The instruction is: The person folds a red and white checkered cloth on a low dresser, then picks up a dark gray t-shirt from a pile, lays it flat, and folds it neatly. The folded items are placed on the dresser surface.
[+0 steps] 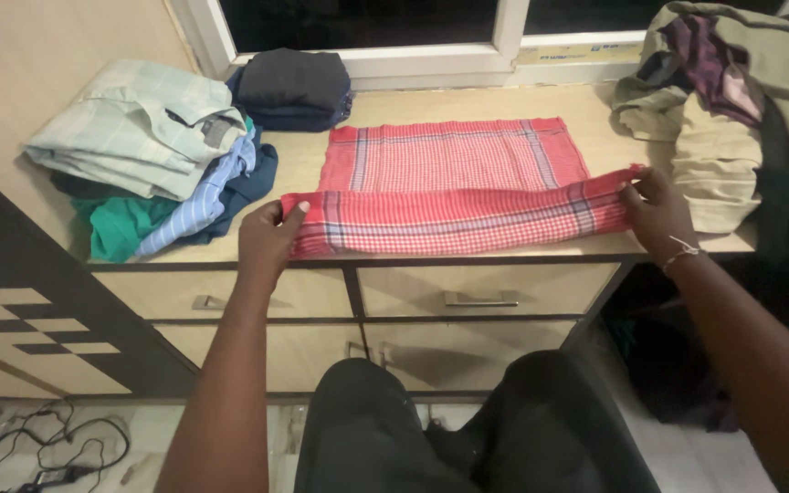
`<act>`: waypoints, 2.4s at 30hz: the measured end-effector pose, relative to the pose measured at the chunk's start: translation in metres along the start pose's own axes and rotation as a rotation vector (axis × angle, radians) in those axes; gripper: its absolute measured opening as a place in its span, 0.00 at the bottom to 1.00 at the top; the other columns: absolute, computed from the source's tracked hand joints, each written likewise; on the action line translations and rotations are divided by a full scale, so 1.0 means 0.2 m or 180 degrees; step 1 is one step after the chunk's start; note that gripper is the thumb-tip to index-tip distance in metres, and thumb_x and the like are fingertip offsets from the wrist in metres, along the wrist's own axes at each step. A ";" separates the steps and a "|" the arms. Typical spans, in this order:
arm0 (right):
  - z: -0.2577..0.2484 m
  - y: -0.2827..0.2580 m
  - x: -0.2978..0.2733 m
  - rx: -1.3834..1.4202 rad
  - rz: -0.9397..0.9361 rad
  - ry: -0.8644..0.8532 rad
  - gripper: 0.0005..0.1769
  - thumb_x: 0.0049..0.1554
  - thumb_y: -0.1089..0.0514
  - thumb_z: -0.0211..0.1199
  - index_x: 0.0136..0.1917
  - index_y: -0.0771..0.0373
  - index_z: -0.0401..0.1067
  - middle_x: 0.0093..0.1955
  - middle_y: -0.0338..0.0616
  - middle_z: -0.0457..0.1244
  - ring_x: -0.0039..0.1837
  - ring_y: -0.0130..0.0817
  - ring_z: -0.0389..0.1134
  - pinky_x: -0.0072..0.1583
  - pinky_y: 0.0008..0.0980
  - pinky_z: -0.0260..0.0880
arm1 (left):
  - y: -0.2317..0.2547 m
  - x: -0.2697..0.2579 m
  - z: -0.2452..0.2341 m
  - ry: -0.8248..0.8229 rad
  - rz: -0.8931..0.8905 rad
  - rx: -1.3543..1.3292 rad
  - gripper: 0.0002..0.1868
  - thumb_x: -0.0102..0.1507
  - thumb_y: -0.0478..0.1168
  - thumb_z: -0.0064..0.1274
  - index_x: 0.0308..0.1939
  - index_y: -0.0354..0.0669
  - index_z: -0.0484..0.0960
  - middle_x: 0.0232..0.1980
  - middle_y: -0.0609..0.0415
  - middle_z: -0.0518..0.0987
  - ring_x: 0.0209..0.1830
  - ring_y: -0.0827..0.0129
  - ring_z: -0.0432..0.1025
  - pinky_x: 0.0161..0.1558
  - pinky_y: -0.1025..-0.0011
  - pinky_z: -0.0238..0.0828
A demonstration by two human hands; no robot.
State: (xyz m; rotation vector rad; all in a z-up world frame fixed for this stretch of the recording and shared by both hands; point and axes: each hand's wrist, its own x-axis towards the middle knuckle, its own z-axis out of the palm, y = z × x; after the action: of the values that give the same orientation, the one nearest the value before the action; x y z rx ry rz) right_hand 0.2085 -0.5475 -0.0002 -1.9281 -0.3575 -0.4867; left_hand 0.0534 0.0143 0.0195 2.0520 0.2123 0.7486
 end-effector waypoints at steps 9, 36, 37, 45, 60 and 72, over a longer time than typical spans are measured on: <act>0.06 -0.02 0.10 -0.1624 -0.0099 0.0083 0.19 0.62 0.50 0.66 0.61 0.63 0.75 0.50 0.53 0.71 0.50 0.47 0.73 0.53 0.43 0.71 | -0.08 0.14 0.12 -0.0104 0.0114 0.0423 0.20 0.64 0.54 0.59 0.39 0.39 0.85 0.26 0.44 0.78 0.24 0.56 0.72 0.34 0.60 0.68; 0.09 0.09 0.04 -0.2206 0.0003 0.0594 0.16 0.60 0.52 0.67 0.52 0.67 0.72 0.51 0.54 0.70 0.53 0.53 0.71 0.57 0.47 0.70 | -0.15 0.14 0.17 -0.0118 -0.0352 -0.0404 0.22 0.58 0.41 0.66 0.56 0.41 0.82 0.42 0.50 0.88 0.40 0.72 0.80 0.43 0.73 0.73; 0.09 0.07 0.04 -0.2187 -0.0007 0.0561 0.18 0.58 0.52 0.67 0.55 0.67 0.71 0.52 0.55 0.69 0.54 0.53 0.71 0.57 0.48 0.70 | -0.15 0.13 0.16 0.0026 -0.0330 -0.0110 0.24 0.57 0.44 0.67 0.56 0.43 0.82 0.44 0.51 0.88 0.40 0.71 0.79 0.43 0.72 0.72; 0.13 -0.19 -0.09 -0.2884 -0.1899 0.0047 0.34 0.57 0.48 0.61 0.75 0.56 0.69 0.75 0.53 0.63 0.75 0.50 0.61 0.71 0.54 0.59 | -0.08 -0.01 0.16 0.1237 0.1286 0.1381 0.19 0.58 0.47 0.66 0.53 0.55 0.86 0.64 0.39 0.69 0.61 0.45 0.66 0.59 0.57 0.67; 0.08 -0.20 -0.07 -0.1772 -0.1558 -0.1149 0.47 0.59 0.24 0.48 0.78 0.57 0.61 0.80 0.56 0.54 0.82 0.55 0.51 0.78 0.55 0.49 | 0.00 -0.21 0.03 -0.0465 0.1070 0.1448 0.48 0.51 0.68 0.64 0.68 0.47 0.69 0.75 0.40 0.62 0.66 0.48 0.62 0.64 0.50 0.57; -0.05 -0.20 -0.25 -0.2577 -0.1210 -0.1306 0.49 0.46 0.38 0.70 0.76 0.56 0.63 0.72 0.55 0.61 0.72 0.55 0.61 0.68 0.50 0.64 | -0.19 -0.34 0.00 -0.0057 0.1860 0.1475 0.24 0.59 0.44 0.64 0.60 0.52 0.83 0.67 0.54 0.76 0.72 0.57 0.66 0.73 0.53 0.50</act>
State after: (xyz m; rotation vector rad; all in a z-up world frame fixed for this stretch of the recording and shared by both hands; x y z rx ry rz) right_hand 0.1451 -0.5419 0.0108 -2.7745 -0.9079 -0.5238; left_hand 0.0028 0.0074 -0.0403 2.6007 -0.2660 1.1088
